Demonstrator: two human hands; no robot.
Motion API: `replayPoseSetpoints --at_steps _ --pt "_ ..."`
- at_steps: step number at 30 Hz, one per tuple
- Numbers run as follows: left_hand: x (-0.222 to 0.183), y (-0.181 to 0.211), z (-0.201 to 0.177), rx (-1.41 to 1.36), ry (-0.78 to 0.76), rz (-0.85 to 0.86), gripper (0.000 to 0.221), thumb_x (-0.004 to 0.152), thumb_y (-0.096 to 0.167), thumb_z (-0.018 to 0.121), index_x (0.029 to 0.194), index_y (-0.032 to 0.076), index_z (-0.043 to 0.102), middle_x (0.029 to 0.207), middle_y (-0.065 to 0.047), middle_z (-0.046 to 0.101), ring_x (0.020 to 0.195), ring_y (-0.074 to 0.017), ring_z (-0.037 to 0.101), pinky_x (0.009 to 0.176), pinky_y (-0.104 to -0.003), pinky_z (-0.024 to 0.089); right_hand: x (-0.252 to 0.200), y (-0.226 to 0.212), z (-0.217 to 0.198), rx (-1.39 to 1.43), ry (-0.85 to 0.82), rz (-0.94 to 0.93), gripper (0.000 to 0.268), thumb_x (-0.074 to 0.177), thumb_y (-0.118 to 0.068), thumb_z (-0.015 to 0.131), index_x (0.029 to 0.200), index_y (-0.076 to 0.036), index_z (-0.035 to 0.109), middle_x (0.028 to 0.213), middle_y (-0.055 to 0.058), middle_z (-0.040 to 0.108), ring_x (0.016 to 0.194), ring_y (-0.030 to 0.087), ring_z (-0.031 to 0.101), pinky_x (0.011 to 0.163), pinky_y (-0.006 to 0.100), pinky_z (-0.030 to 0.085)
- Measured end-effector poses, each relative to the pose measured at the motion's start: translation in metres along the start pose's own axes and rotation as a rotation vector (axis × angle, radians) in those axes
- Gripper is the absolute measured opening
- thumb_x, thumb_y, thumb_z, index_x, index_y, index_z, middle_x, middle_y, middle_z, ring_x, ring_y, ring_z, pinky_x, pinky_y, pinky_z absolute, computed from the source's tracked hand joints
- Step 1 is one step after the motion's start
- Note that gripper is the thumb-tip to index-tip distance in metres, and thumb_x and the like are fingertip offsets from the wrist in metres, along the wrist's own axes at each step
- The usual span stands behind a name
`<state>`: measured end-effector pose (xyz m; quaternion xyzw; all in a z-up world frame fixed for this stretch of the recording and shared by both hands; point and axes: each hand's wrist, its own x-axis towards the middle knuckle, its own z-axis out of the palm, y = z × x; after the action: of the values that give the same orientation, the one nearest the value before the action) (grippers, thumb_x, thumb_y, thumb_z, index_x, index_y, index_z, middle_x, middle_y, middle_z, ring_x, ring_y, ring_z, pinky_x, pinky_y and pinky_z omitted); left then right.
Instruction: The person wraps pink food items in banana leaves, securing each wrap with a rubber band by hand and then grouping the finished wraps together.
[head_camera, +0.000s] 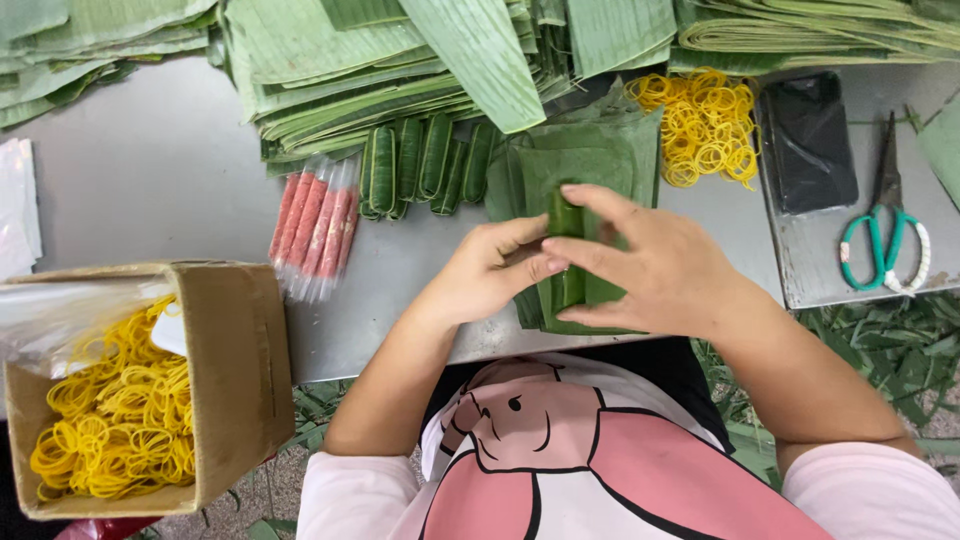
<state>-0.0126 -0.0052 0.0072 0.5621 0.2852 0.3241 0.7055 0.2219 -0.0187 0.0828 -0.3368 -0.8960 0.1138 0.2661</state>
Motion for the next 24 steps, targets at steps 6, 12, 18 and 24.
replayPoseSetpoints --at_steps 6,12,18,24 --pt "-0.003 0.016 0.000 0.018 -0.035 0.172 0.083 0.089 0.015 0.082 0.158 0.003 0.037 0.128 -0.005 0.068 0.120 -0.0119 0.061 0.109 -0.032 0.049 -0.014 0.014 0.018 0.308 0.192 0.261 0.097 0.051 -0.044 0.098 0.133 -0.011 0.059 0.113 0.007 0.062 0.054 0.011 0.053 0.053 0.026 0.043" --pt "-0.002 0.031 0.005 0.580 0.202 0.376 0.106 0.064 0.044 0.093 0.147 0.002 0.041 0.130 -0.014 0.066 0.126 -0.0257 0.066 0.124 -0.046 0.026 -0.007 0.010 0.019 0.485 0.209 0.288 0.066 0.071 -0.046 0.084 0.125 -0.010 0.072 0.134 0.017 0.069 0.053 0.007 0.051 0.051 0.020 0.039" --pt "0.001 0.020 0.013 0.650 0.342 0.302 0.098 0.072 0.050 0.083 0.147 0.002 0.040 0.117 -0.012 0.071 0.120 -0.0277 0.066 0.126 -0.046 0.030 0.019 -0.013 0.023 0.147 0.348 0.069 0.054 0.103 -0.049 0.056 0.132 -0.004 0.067 0.140 0.024 0.059 0.106 0.032 0.064 0.089 0.037 0.052" --pt "0.008 -0.001 0.007 0.126 0.073 0.195 0.084 0.088 0.044 0.077 0.147 -0.003 0.041 0.124 -0.014 0.067 0.114 -0.0217 0.067 0.103 -0.036 0.055 0.017 -0.007 0.035 0.225 0.364 -0.158 0.033 0.099 -0.028 0.063 0.108 0.004 0.063 0.122 0.016 0.065 0.111 0.039 0.066 0.103 0.055 0.053"
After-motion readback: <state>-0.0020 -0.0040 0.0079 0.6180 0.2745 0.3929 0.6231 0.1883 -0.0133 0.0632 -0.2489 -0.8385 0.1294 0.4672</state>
